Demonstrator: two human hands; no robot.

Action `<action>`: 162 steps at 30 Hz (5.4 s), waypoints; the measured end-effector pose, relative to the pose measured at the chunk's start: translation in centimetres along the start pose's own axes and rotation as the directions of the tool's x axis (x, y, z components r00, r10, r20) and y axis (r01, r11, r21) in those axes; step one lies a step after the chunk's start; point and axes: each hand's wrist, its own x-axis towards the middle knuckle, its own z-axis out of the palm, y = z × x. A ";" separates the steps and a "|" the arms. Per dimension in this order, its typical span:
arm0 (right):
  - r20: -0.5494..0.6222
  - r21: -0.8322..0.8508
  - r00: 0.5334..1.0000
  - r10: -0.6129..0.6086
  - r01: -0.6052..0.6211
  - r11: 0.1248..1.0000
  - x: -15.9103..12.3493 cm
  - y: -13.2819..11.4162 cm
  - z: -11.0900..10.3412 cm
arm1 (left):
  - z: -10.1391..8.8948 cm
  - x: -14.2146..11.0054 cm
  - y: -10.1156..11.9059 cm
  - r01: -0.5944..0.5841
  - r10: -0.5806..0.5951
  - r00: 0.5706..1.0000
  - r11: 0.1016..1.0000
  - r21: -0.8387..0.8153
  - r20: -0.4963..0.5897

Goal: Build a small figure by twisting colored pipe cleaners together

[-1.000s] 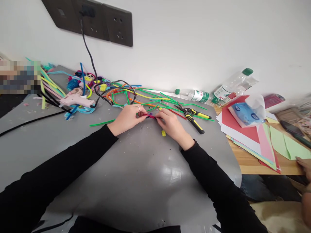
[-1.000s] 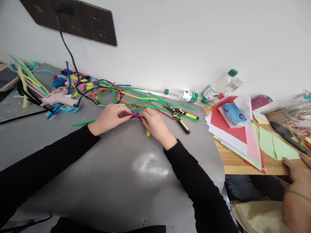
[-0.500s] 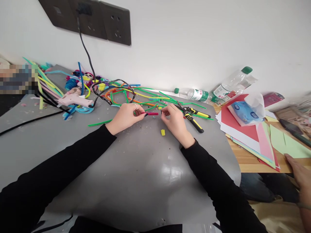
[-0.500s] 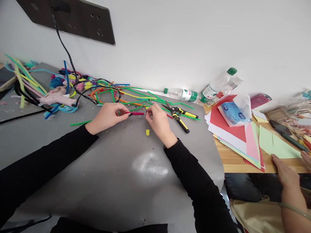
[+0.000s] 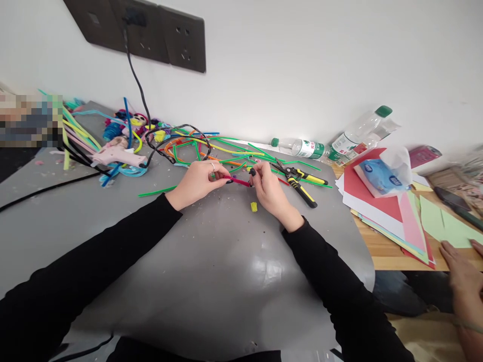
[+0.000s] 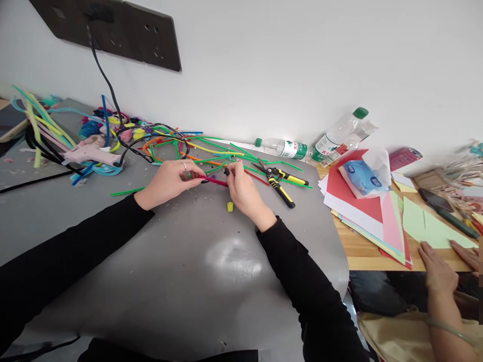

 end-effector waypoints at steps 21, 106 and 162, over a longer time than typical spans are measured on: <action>0.017 -0.015 0.933 -0.358 0.359 0.933 -0.5 -1.8 -0.3 | 0.5 -0.3 -0.7 -0.322 0.334 0.928 0.942 0.094 -0.168; -0.009 0.133 0.998 -0.057 0.058 0.989 -0.4 -1.9 0.5 | 0.6 -0.2 0.0 -0.104 0.104 0.995 0.995 -0.009 -0.010; -0.218 0.186 0.971 0.103 -0.062 0.981 0.1 -1.5 -0.2 | 0.3 -0.5 2.0 0.112 -0.093 0.994 0.889 -0.443 0.065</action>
